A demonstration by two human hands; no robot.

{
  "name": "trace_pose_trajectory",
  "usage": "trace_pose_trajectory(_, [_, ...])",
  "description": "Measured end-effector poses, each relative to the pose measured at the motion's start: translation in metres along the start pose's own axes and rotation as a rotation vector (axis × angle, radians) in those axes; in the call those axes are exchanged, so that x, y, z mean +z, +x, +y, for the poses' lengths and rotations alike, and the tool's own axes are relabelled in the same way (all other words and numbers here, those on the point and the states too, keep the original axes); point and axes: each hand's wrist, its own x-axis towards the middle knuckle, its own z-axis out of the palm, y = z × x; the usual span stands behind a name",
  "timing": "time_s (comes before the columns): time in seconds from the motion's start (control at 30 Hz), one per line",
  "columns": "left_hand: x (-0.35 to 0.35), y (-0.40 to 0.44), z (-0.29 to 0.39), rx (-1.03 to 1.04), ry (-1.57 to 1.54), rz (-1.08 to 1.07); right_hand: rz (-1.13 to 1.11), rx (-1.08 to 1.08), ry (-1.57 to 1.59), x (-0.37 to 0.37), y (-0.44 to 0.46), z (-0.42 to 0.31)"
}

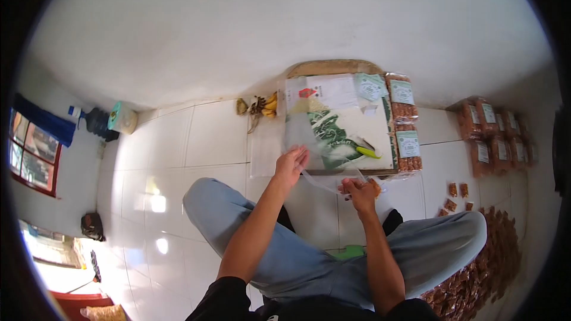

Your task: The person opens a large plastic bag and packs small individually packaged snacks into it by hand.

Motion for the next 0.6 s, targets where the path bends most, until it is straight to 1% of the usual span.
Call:
trace_pose_trajectory(0.03, [-0.004,0.0,0.006,0.013,0.0,0.017,-0.02,0.006,0.005,0.004,-0.001,-0.003])
trace_pose_trajectory(0.1, [-0.01,0.0,0.015,0.103,-0.067,0.023,0.09,-0.051,-0.04,0.008,-0.006,-0.011])
trace_pose_trajectory(0.13, [-0.012,-0.001,0.019,0.111,-0.063,0.034,0.127,-0.111,-0.17,0.004,-0.004,-0.009])
trace_pose_trajectory(0.17, [-0.013,-0.001,0.022,0.141,-0.074,0.012,0.118,-0.109,-0.163,0.004,-0.004,-0.011])
trace_pose_trajectory(0.23, [-0.012,-0.006,0.027,0.173,-0.08,-0.003,0.213,-0.151,-0.212,0.004,-0.008,-0.019])
trace_pose_trajectory(0.27, [-0.009,-0.008,0.028,0.198,-0.07,-0.009,0.239,-0.197,-0.266,0.003,-0.006,-0.016])
trace_pose_trajectory(0.3, [-0.006,-0.01,0.03,0.222,-0.061,-0.017,0.234,-0.198,-0.261,0.003,-0.005,-0.015])
trace_pose_trajectory(0.37, [0.0,-0.016,0.034,0.256,-0.059,-0.004,0.227,-0.278,-0.142,0.002,-0.005,-0.013])
trace_pose_trajectory(0.4, [0.002,-0.018,0.036,0.284,-0.059,0.006,0.174,-0.253,-0.09,0.0,-0.006,-0.014])
trace_pose_trajectory(0.43, [0.005,-0.02,0.038,0.288,-0.057,0.006,0.171,-0.255,-0.086,0.001,-0.005,-0.014])
trace_pose_trajectory(0.5, [0.01,-0.023,0.04,0.341,-0.068,0.067,0.119,-0.201,0.158,0.002,-0.007,-0.023])
trace_pose_trajectory(0.53, [0.011,-0.024,0.042,0.343,-0.067,0.068,0.117,-0.201,0.161,0.004,-0.011,-0.032])
trace_pose_trajectory(0.6, [0.012,-0.024,0.042,0.379,0.016,0.149,0.055,-0.134,0.269,0.007,-0.018,-0.047])
